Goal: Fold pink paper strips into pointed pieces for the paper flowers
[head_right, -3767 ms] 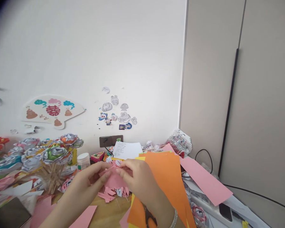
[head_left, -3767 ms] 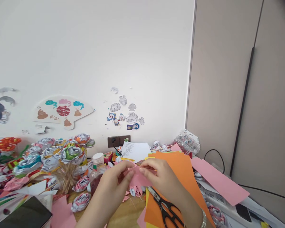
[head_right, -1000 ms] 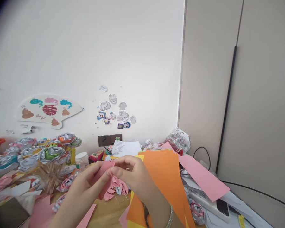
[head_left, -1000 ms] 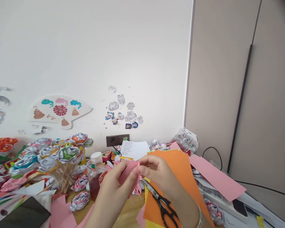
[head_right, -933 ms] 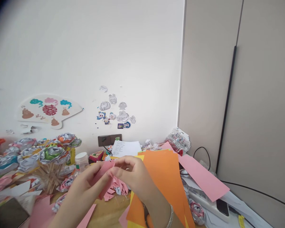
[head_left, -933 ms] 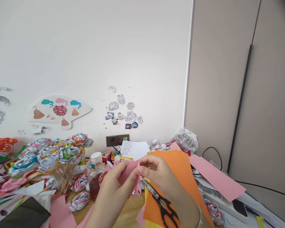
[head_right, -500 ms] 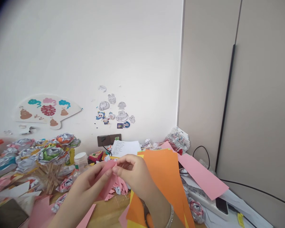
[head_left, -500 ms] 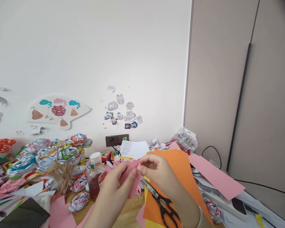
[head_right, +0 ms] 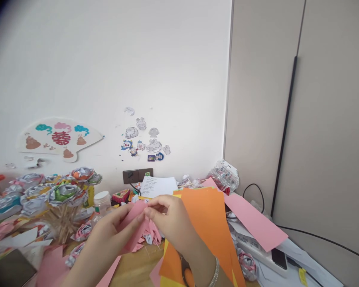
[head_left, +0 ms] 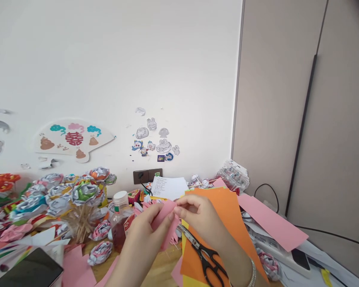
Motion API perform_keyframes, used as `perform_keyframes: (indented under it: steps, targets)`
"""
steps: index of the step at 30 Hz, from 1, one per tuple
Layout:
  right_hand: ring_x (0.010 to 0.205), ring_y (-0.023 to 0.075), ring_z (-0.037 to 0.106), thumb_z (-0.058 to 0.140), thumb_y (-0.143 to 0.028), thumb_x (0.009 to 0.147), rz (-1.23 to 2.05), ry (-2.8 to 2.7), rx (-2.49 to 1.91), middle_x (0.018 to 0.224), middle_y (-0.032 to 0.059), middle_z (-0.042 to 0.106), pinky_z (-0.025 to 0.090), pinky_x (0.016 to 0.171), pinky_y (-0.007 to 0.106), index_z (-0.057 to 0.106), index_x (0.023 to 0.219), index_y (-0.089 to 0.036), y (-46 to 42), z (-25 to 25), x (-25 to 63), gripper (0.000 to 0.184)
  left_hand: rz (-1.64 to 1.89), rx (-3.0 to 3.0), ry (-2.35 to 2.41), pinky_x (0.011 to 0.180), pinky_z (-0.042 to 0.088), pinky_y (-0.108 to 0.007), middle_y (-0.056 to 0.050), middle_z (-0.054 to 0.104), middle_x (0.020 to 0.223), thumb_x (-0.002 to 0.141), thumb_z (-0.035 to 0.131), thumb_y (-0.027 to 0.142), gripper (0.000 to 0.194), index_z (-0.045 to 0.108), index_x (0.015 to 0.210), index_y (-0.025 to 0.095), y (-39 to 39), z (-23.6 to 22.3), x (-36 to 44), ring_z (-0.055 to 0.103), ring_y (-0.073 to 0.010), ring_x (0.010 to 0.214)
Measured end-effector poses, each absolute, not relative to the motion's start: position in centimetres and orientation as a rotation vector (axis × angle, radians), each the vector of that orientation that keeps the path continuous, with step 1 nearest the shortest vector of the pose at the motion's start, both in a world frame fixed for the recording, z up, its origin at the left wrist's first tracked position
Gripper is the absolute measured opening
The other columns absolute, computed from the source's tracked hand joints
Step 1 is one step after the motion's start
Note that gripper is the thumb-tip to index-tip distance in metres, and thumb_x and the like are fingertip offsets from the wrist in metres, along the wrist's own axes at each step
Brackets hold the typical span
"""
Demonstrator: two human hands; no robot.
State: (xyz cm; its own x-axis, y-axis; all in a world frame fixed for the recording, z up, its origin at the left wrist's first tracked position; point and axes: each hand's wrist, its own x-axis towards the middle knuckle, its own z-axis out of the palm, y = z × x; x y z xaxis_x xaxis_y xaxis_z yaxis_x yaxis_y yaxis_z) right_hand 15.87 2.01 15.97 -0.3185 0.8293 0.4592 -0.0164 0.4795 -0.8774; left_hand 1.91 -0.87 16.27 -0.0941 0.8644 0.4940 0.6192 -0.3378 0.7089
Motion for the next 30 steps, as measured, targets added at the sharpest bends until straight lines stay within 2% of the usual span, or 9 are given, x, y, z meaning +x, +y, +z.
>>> perform_keyframes:
  steps: [6, 8, 12, 15, 21, 24, 30]
  targets:
    - [0.066, 0.0135, 0.054, 0.051, -0.028, 0.078, 0.937, -1.807, -0.728, 0.071, 0.0022, 0.06, 0.043, 0.06, 0.024, 0.062, 0.075, -0.016, 1.9, 15.7, 15.7, 0.016, 1.485, 1.849, 1.625, 0.043, 0.023, -0.021, 0.008, 0.024, 0.047, 0.065, 0.053, 0.04, 0.036, 0.028, 0.046, 0.021, -1.2, 16.8, 1.8, 0.026, -0.0094, 0.044]
    - [0.064, 0.0126, 0.053, 0.05, -0.026, 0.078, 0.877, -1.819, -0.762, 0.069, 0.0014, 0.059, 0.041, 0.058, 0.023, 0.061, 0.073, -0.016, 1.8, 15.8, 15.7, 0.015, 1.484, 1.829, 1.539, 0.043, 0.027, -0.02, 0.008, 0.03, 0.047, 0.065, 0.053, 0.042, 0.034, 0.034, 0.046, 0.021, -1.2, 16.9, 1.9, 0.031, -0.01, 0.045]
    - [0.061, 0.0115, 0.05, 0.049, -0.022, 0.077, 0.752, -1.875, -0.792, 0.065, 0.0001, 0.057, 0.039, 0.055, 0.021, 0.058, 0.068, -0.017, 1.6, 16.0, 15.9, 0.014, 1.387, 1.666, 1.331, 0.05, 0.039, -0.022, 0.002, 0.051, 0.055, 0.071, 0.048, 0.047, 0.031, 0.052, 0.056, 0.019, -1.3, 17.0, 1.5, 0.047, -0.0149, 0.055]
    - [0.062, 0.0113, 0.05, 0.048, -0.019, 0.077, 0.652, -1.944, -0.785, 0.065, -0.0005, 0.057, 0.037, 0.055, 0.021, 0.055, 0.065, -0.017, 1.3, 16.2, 16.1, 0.014, 1.328, 1.478, 1.226, 0.053, 0.044, -0.024, -0.001, 0.058, 0.06, 0.071, 0.047, 0.049, 0.035, 0.059, 0.063, 0.018, -1.5, 17.2, 1.1, 0.052, -0.0165, 0.058]
    - [0.06, 0.0111, 0.047, 0.046, -0.02, 0.079, 0.496, -2.011, -0.792, 0.062, -0.0016, 0.053, 0.032, 0.052, 0.021, 0.052, 0.061, -0.018, 0.9, 16.5, 16.2, 0.019, 1.203, 1.531, 1.206, 0.052, 0.044, -0.022, 0.001, 0.055, 0.056, 0.069, 0.051, 0.05, 0.036, 0.06, 0.063, 0.016, -1.5, 17.5, 1.0, 0.052, -0.0135, 0.055]
    - [0.06, 0.011, 0.046, 0.045, -0.021, 0.08, 0.523, -2.019, -0.765, 0.061, -0.0017, 0.052, 0.032, 0.053, 0.021, 0.052, 0.061, -0.017, 0.9, 16.6, 16.3, 0.02, 1.103, 1.565, 1.204, 0.048, 0.042, -0.021, 0.002, 0.055, 0.058, 0.067, 0.054, 0.051, 0.035, 0.059, 0.066, 0.016, -1.3, 17.3, 0.9, 0.051, -0.0127, 0.054]
    - [0.06, 0.0105, 0.043, 0.045, -0.022, 0.08, 0.634, -2.015, -0.733, 0.061, -0.0021, 0.05, 0.032, 0.053, 0.021, 0.049, 0.06, -0.017, 1.0, 16.7, 16.5, 0.021, 1.164, 1.524, 1.114, 0.046, 0.038, -0.02, 0.002, 0.053, 0.054, 0.066, 0.057, 0.049, 0.034, 0.058, 0.061, 0.016, -1.4, 17.3, 0.8, 0.048, -0.011, 0.051]
